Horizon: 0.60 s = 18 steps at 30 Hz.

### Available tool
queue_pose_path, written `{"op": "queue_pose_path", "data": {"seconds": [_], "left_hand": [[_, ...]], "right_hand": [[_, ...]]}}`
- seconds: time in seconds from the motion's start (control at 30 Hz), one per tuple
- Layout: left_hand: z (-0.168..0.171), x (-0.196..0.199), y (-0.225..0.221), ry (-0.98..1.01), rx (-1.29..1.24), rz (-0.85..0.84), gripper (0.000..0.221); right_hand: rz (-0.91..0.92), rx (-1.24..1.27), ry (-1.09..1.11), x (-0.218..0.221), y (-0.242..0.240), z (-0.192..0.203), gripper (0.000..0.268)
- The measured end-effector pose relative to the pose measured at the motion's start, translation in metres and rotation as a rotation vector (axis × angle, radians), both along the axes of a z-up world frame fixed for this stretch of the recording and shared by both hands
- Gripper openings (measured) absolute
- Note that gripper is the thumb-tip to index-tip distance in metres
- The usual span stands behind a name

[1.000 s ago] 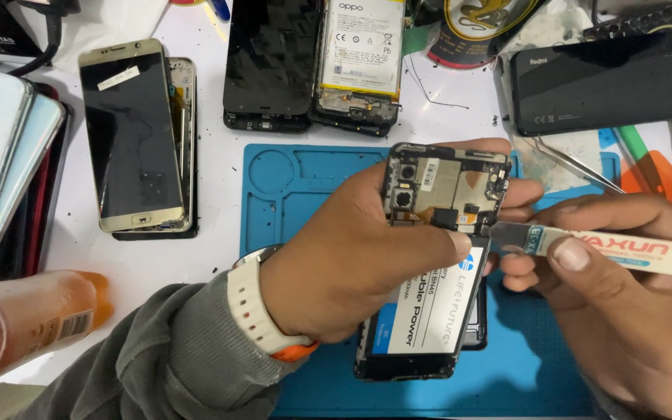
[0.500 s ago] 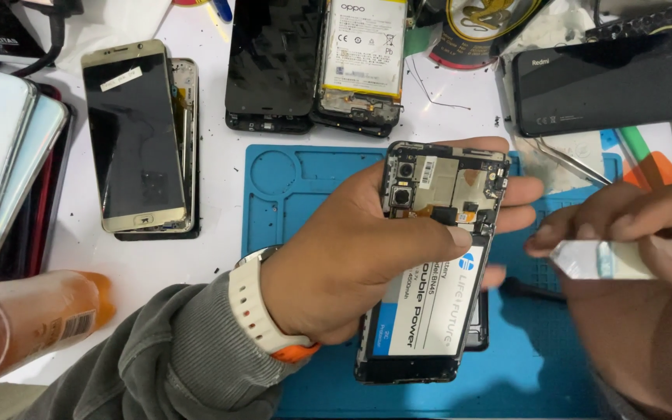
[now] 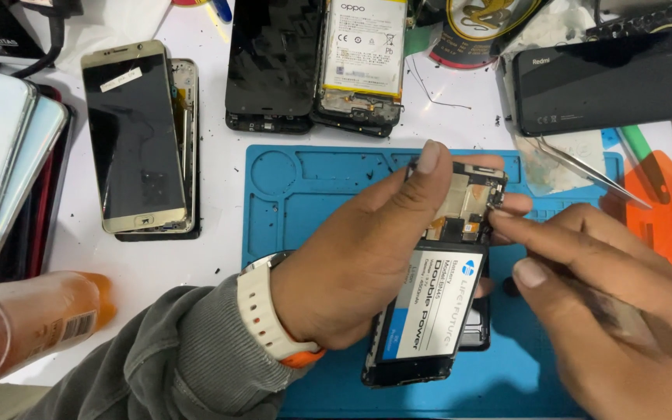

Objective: Disassembling a mobile phone to inspect internal components, including removing the back cover, battery, and unscrewing the motherboard.

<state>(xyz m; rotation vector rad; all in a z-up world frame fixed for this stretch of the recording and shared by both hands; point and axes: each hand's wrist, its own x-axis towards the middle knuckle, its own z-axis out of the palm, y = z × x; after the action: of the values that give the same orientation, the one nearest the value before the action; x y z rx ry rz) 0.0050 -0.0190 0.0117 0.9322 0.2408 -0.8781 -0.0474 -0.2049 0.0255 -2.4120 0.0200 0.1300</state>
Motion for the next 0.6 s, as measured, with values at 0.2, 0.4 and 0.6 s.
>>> {"op": "queue_pose_path", "data": {"seconds": [0.2, 0.4, 0.6], "left_hand": [[0.003, -0.004, 0.001, -0.211, 0.034, -0.032, 0.088], [0.001, -0.002, 0.004, -0.201, -0.062, 0.023, 0.086], [0.000, 0.001, 0.004, -0.227, 0.065, 0.031, 0.092]], "right_hand": [[-0.207, 0.112, 0.125, 0.000, -0.014, -0.022, 0.015], [-0.110, 0.125, 0.122, -0.001, -0.017, -0.023, 0.012], [-0.122, 0.380, 0.089, -0.007, -0.003, -0.014, 0.014]]}}
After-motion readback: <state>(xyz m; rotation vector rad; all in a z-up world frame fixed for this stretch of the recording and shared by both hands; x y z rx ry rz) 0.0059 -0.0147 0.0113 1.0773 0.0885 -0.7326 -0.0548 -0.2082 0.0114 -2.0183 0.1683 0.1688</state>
